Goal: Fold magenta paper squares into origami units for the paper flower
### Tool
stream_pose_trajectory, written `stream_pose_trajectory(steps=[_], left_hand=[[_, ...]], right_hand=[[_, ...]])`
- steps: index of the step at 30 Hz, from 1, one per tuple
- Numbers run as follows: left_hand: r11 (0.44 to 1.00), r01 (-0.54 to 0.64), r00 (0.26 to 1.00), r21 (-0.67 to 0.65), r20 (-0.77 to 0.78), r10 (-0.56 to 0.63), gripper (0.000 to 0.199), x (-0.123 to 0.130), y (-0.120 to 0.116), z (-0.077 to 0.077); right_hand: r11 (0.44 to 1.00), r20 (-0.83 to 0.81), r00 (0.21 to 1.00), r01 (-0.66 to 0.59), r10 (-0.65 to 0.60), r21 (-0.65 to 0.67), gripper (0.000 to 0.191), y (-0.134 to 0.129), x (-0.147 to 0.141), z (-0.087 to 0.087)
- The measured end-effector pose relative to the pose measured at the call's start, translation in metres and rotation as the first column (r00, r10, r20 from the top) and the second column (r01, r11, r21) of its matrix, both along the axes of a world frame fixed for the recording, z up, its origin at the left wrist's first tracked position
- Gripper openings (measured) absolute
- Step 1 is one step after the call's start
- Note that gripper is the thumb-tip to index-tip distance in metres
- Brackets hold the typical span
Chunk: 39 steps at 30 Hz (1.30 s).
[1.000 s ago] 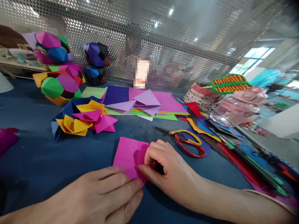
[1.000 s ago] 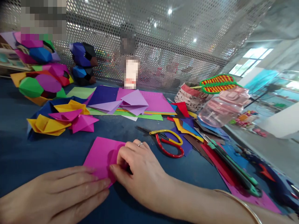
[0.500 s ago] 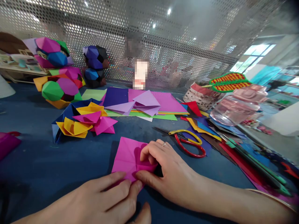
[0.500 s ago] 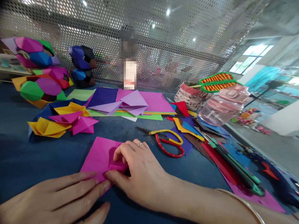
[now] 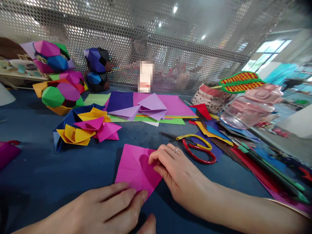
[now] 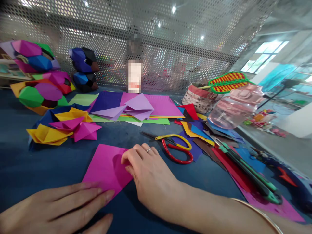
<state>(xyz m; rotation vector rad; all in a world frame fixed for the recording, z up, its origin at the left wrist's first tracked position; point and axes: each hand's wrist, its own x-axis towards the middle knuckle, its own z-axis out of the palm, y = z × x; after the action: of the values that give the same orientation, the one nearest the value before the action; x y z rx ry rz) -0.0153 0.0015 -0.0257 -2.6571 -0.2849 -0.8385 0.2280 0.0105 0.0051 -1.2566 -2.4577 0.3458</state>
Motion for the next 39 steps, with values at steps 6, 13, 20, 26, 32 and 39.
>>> stream_pose_trajectory(steps=[6,13,20,26,32,39], left_hand=[[0.949,0.022,0.999,-0.313,-0.024,-0.031,0.030,-0.007,0.002,0.025],[0.856,-0.110,0.993,-0.504,-0.101,0.067,0.069,-0.030,-0.002,0.024],[0.837,-0.054,0.984,-0.545,-0.173,-0.049,0.052,-0.025,0.024,0.043],[0.735,0.059,0.997,-0.675,0.005,-0.076,0.031,-0.017,0.029,0.039],[0.569,0.024,0.995,-0.822,0.073,0.064,0.018,0.000,0.027,0.039],[0.438,-0.114,0.983,-0.892,-0.039,0.177,0.015,0.012,0.033,0.040]], right_hand=[[0.962,-0.123,0.963,-0.219,0.240,0.162,0.032,-0.006,0.007,0.005],[0.896,-0.079,0.903,-0.404,0.423,0.186,0.032,-0.008,0.012,0.006],[0.858,-0.065,0.870,-0.466,0.489,0.215,0.029,-0.007,0.014,0.004],[0.840,-0.006,0.852,-0.516,0.524,0.169,0.035,-0.008,0.015,0.008],[0.822,0.041,0.835,-0.548,0.548,0.157,0.039,-0.008,0.015,0.009],[0.830,0.031,0.841,-0.538,0.540,0.148,0.039,-0.009,0.014,0.007]])
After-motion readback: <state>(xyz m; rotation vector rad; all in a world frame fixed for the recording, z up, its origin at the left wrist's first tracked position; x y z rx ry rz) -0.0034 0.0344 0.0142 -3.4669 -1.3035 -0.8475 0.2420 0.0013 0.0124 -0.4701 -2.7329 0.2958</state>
